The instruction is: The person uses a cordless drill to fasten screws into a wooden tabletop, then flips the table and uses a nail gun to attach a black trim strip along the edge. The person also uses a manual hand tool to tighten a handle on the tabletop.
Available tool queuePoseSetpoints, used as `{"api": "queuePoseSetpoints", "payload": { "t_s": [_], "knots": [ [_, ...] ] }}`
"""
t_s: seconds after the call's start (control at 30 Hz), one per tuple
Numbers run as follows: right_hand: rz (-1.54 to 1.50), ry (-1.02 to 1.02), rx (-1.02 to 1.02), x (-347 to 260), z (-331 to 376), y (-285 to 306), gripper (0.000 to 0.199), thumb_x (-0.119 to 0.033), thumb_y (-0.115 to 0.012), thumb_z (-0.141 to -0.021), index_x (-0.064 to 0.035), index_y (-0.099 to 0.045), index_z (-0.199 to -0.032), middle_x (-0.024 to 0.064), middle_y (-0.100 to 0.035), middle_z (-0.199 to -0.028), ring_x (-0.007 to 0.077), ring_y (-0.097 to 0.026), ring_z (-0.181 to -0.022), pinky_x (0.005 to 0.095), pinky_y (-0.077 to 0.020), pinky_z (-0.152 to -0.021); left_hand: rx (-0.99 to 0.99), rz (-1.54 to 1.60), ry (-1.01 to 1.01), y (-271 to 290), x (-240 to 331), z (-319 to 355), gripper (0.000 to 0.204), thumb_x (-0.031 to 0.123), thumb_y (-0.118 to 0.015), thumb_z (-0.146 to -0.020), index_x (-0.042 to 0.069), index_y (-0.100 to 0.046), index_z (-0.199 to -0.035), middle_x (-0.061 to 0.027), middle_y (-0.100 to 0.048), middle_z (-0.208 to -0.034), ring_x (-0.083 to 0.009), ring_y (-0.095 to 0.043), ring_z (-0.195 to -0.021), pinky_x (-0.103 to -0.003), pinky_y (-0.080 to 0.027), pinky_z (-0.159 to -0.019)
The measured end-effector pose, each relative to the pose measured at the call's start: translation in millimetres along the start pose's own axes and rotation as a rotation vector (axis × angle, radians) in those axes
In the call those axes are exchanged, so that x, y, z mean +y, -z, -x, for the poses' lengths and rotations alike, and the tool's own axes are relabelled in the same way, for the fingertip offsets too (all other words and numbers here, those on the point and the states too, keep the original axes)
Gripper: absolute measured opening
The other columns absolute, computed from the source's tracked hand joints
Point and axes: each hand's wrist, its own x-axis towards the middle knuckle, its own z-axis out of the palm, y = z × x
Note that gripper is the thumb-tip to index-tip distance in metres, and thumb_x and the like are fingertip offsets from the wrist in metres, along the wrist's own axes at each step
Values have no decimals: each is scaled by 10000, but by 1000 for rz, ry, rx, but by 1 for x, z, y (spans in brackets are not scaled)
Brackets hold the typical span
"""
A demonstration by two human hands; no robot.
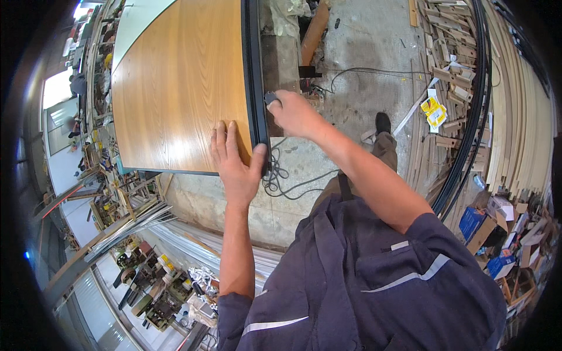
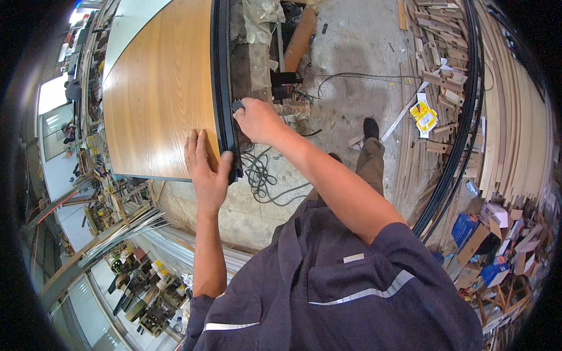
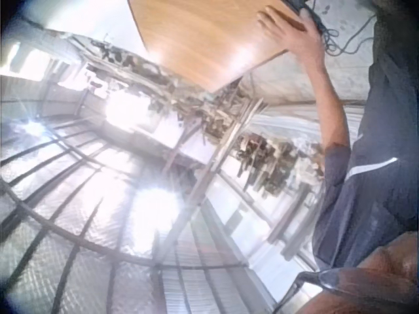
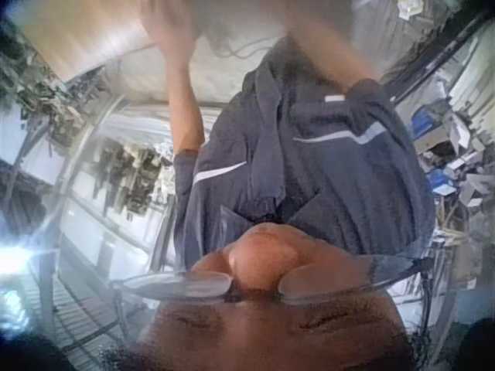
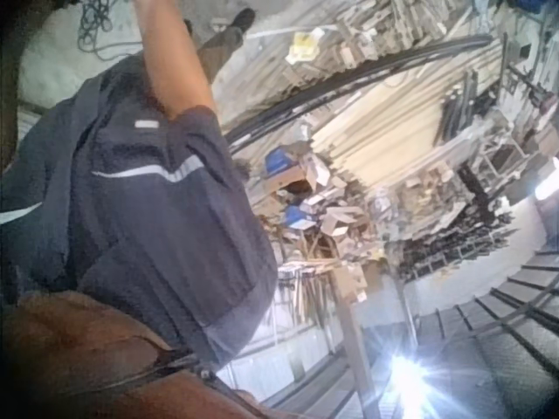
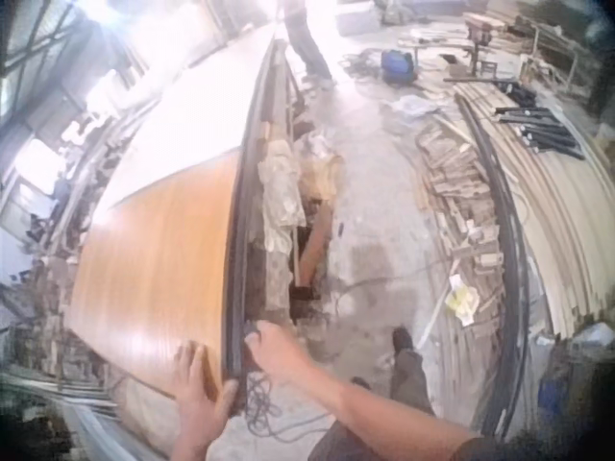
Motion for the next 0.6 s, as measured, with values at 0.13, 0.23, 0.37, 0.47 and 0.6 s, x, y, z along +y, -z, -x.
{"api": "queuePoseSetpoints", "payload": {
  "t_s": [0.13,0.23,0.37,0.47,0.6],
  "knots": [
    [-29,-13,-12,5,2,-2,322,-221,-550,-960,90,-629,-990,333,-672,-944,492,-652,-944,510,-523,-845,-35,-99,59,-10,24,18,866,310,-787,-858,-1,-346,-1535,-248,-312,-1594,-466,-241,-1484,-550,-225,-1209],
    [-101,-63,-68,-3,5,4,286,-211,-550,-975,69,-605,-972,270,-677,-843,403,-679,-756,471,-539,-698,19,-157,117,-23,29,15,854,233,-769,-831,-8,-342,-1530,-239,-300,-1598,-466,-228,-1486,-566,-219,-1211],
    [-379,-177,-112,-12,15,15,218,-195,-537,-997,13,-565,-939,128,-609,-700,211,-584,-525,377,-453,-487,52,-166,157,-28,31,15,862,223,-742,-806,24,-338,-1542,-229,-304,-1602,-463,-227,-1498,-614,-189,-1200],
    [-579,-193,-124,6,15,44,195,-196,-535,-1005,-16,-556,-935,67,-557,-638,162,-516,-475,343,-389,-442,50,-171,147,-27,30,14,859,235,-746,-809,29,-345,-1540,-222,-311,-1604,-449,-232,-1503,-613,-190,-1201],
    [-450,-322,-105,61,30,111,222,-219,-547,-1005,-24,-553,-900,59,-538,-636,159,-485,-474,334,-368,-454,88,-177,172,-30,30,13,839,259,-752,-818,48,-369,-1534,-203,-324,-1609,-427,-244,-1508,-602,-197,-1204]
  ]
}}
